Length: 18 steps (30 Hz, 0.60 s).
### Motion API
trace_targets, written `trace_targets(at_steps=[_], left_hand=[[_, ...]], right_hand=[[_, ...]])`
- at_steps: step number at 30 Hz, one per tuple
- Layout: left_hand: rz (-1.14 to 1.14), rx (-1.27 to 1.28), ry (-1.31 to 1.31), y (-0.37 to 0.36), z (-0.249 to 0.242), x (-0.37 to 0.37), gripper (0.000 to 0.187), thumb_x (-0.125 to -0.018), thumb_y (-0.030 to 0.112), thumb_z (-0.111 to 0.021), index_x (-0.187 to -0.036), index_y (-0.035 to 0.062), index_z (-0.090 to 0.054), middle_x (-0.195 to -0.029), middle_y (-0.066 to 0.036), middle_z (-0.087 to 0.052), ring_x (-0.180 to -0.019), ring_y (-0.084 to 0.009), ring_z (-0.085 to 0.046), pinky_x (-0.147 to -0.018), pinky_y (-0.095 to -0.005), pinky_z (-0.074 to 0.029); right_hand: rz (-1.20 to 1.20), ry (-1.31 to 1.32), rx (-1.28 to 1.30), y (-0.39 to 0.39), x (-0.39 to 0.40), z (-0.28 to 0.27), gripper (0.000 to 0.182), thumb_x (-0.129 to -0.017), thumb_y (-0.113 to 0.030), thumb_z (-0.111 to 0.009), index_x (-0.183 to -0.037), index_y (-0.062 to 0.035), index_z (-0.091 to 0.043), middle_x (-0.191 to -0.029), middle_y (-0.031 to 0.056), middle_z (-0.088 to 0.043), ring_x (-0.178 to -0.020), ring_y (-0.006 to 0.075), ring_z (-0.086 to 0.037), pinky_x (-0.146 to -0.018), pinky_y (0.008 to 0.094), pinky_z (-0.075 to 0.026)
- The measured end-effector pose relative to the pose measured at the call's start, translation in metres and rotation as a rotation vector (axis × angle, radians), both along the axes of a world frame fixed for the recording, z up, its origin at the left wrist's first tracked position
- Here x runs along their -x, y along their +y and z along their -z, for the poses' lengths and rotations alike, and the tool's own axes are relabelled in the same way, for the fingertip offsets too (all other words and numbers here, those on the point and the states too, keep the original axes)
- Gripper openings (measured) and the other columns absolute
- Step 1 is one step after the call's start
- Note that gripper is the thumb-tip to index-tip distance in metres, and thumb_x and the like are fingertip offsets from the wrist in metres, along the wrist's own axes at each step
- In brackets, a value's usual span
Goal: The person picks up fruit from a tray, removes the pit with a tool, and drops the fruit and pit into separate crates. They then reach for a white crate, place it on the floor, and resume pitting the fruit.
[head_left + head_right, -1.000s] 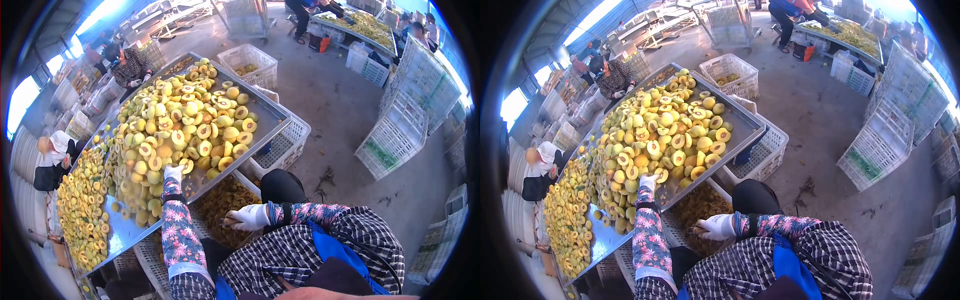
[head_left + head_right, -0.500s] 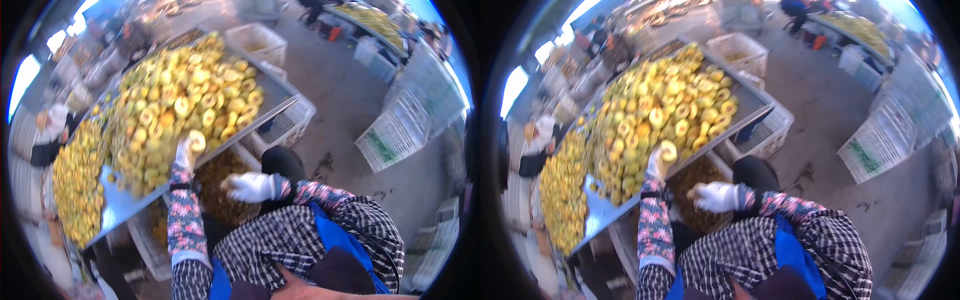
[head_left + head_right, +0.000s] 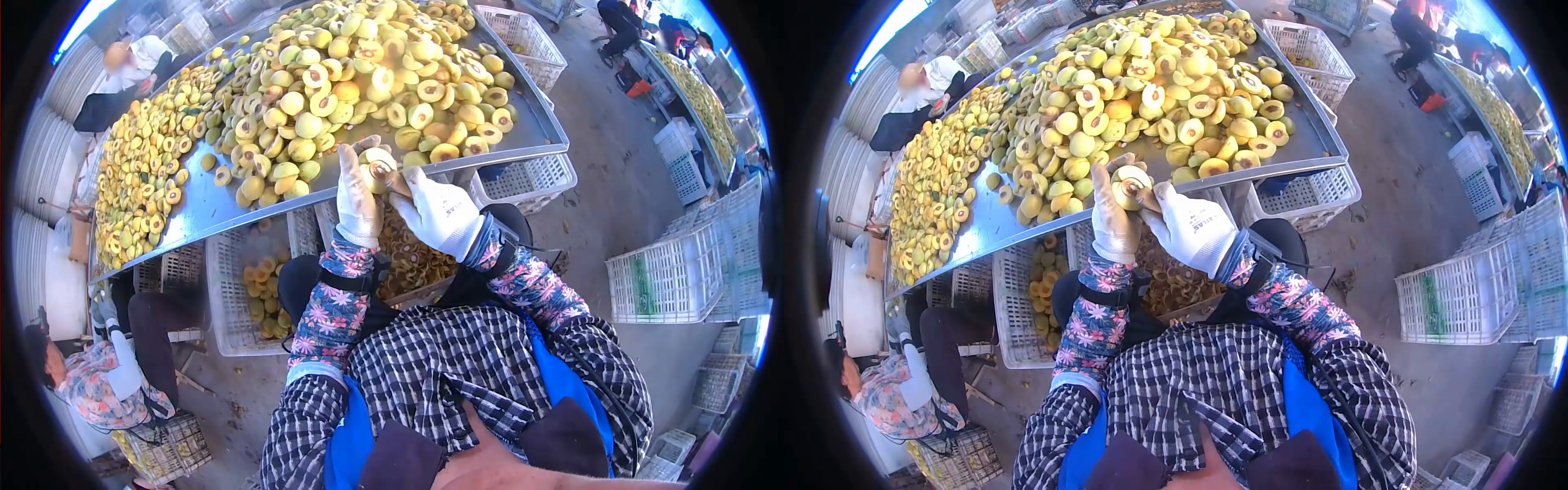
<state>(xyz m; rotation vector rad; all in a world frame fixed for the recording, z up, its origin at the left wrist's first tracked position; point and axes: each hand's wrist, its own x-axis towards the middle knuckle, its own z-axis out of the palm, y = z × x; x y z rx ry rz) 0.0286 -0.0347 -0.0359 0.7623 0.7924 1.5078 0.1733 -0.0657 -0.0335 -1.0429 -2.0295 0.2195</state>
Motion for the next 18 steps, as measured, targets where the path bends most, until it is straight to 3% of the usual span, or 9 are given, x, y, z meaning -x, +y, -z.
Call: trace_targets(at_steps=[4, 8, 11, 13, 14, 15, 18], left_hand=[[-0.112, -0.165, 0.223, -0.001, 0.009, -0.001, 0.062, -0.096, 0.058, -0.037, -0.118, 0.0013, -0.049, -0.105, -0.013, -0.059, -0.097, -0.0190, -0.057, -0.088, -0.0293, -0.047], [-0.143, -0.131, 0.126, -0.005, 0.011, -0.004, 0.060, -0.097, 0.055, -0.038, -0.121, 0.0011, -0.047, -0.106, -0.014, -0.059, -0.098, -0.0204, -0.057, -0.089, -0.0302, -0.046], [-0.047, -0.074, 0.080, -0.002, 0.020, 0.008, 0.050, -0.100, 0.044, -0.039, -0.124, 0.0004, -0.046, -0.111, -0.017, -0.058, -0.102, -0.0236, -0.058, -0.092, -0.0344, -0.046], [0.188, 0.144, -0.356, 0.002, 0.015, 0.019, 0.040, -0.099, 0.031, -0.042, -0.124, -0.0005, -0.048, -0.114, -0.019, -0.059, -0.107, -0.0288, -0.057, -0.096, -0.0397, -0.045], [0.214, 0.109, -0.478, 0.002, 0.016, 0.024, 0.040, -0.091, 0.021, -0.050, -0.124, -0.0010, -0.049, -0.116, -0.021, -0.059, -0.111, -0.0335, -0.056, -0.100, -0.0455, -0.044], [0.208, 0.104, -0.478, 0.002, 0.018, 0.026, 0.040, -0.091, 0.021, -0.050, -0.124, -0.0010, -0.049, -0.116, -0.021, -0.059, -0.111, -0.0335, -0.056, -0.100, -0.0455, -0.044], [0.160, 0.085, -0.607, -0.003, 0.013, 0.025, 0.058, -0.074, 0.015, -0.060, -0.129, -0.0014, -0.048, -0.115, -0.019, -0.060, -0.112, -0.0343, -0.055, -0.103, -0.0503, -0.041]], right_hand=[[-0.006, 0.037, -0.047, 0.001, 0.007, 0.017, 0.040, -0.086, -0.022, -0.066, -0.111, 0.0042, -0.050, -0.066, 0.0171, -0.061, -0.057, 0.0335, -0.063, -0.050, 0.0399, -0.050], [-0.043, -0.028, 0.050, 0.001, 0.001, 0.002, 0.036, -0.086, -0.022, -0.065, -0.109, 0.0012, -0.050, -0.073, 0.0165, -0.064, -0.063, 0.0346, -0.064, -0.055, 0.0401, -0.051], [-0.071, -0.074, 0.015, 0.005, -0.008, 0.000, 0.031, -0.088, -0.023, -0.064, -0.106, -0.0017, -0.049, -0.082, 0.0167, -0.066, -0.073, 0.0354, -0.065, -0.062, 0.0407, -0.053], [-0.102, 0.037, 0.170, 0.007, -0.015, 0.001, 0.032, -0.089, -0.025, -0.062, -0.106, -0.0006, -0.049, -0.083, 0.0194, -0.066, -0.075, 0.0366, -0.065, -0.064, 0.0421, -0.052], [-0.051, 0.047, 0.319, 0.004, -0.015, -0.002, 0.032, -0.091, -0.025, -0.060, -0.107, 0.0000, -0.049, -0.081, 0.0214, -0.064, -0.075, 0.0382, -0.064, -0.064, 0.0438, -0.051], [-0.059, 0.046, 0.317, 0.002, -0.016, 0.001, 0.032, -0.091, -0.025, -0.060, -0.107, 0.0000, -0.049, -0.081, 0.0214, -0.064, -0.075, 0.0382, -0.064, -0.064, 0.0438, -0.051], [-0.086, 0.051, 0.384, -0.003, -0.017, 0.002, 0.032, -0.092, -0.025, -0.057, -0.109, 0.0013, -0.049, -0.078, 0.0233, -0.063, -0.075, 0.0394, -0.063, -0.063, 0.0443, -0.049]])
